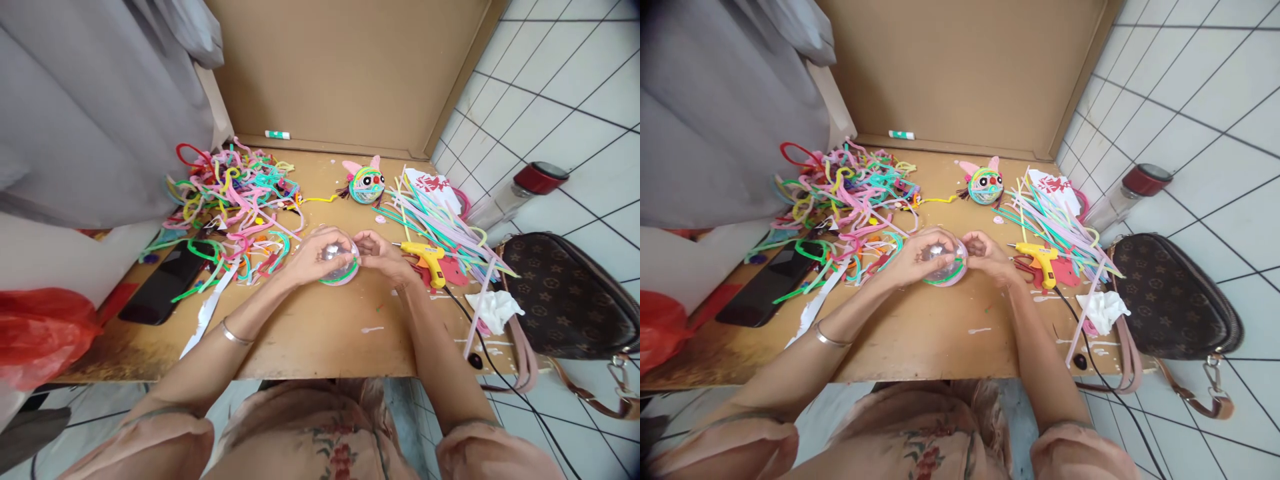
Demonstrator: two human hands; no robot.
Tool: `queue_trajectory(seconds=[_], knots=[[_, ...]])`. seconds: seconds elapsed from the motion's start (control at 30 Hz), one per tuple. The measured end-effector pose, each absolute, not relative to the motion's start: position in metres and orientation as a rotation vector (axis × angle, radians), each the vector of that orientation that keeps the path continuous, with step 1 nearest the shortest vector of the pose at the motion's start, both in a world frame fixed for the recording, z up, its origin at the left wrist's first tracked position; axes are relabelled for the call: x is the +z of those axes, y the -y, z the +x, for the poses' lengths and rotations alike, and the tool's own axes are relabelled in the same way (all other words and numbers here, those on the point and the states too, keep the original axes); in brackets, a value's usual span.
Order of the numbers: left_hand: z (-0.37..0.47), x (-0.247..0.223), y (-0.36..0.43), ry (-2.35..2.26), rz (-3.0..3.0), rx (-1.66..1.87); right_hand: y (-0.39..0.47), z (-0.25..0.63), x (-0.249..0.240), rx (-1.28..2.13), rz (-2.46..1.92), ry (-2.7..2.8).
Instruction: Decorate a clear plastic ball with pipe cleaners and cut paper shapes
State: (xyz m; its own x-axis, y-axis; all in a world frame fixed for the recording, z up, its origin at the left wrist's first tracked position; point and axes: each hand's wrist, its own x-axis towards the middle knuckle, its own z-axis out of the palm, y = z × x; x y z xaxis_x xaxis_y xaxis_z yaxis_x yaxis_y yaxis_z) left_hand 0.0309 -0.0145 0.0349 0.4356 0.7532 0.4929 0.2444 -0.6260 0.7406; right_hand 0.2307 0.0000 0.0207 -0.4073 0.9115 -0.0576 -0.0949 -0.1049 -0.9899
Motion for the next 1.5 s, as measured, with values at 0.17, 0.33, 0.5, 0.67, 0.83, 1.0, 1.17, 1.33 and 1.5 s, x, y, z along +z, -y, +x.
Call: queue_trajectory(seconds=[0.17,0.33,0.5,0.67,0.83,1.0,1.17,1.33,1.5], knots=[[0.032,0.036,0.015,-0.865,1.979,1.119,0.002,0.232,0.015,1.703,-0.904,1.312],[0.029,0.033,0.012,-0.894,1.909,1.248,0.003,0.231,0.013,1.678,-0.917,1.275],[0.03,0.023,0.008,-1.037,1.836,1.467,0.003,0.23,0.009,1.638,-0.923,1.283],[0.033,0.019,0.007,-1.06,1.865,1.518,0.003,0.227,0.007,1.626,-0.932,1.246],[0.034,0.021,0.009,-1.074,1.896,1.496,0.007,0.223,0.01,1.617,-0.962,1.221],[0.034,0.024,0.012,-1.047,1.942,1.451,0.009,0.224,0.009,1.613,-0.961,1.2],[0.028,0.022,0.017,-0.967,2.024,1.312,0.007,0.231,0.001,1.629,-0.934,1.209],[0.016,0.012,0.014,-0.93,2.141,1.232,0.006,0.234,-0.001,1.639,-0.927,1.192],[0.005,0.014,0.015,-0.872,2.222,1.087,0.008,0.232,0.002,1.633,-0.967,1.164]])
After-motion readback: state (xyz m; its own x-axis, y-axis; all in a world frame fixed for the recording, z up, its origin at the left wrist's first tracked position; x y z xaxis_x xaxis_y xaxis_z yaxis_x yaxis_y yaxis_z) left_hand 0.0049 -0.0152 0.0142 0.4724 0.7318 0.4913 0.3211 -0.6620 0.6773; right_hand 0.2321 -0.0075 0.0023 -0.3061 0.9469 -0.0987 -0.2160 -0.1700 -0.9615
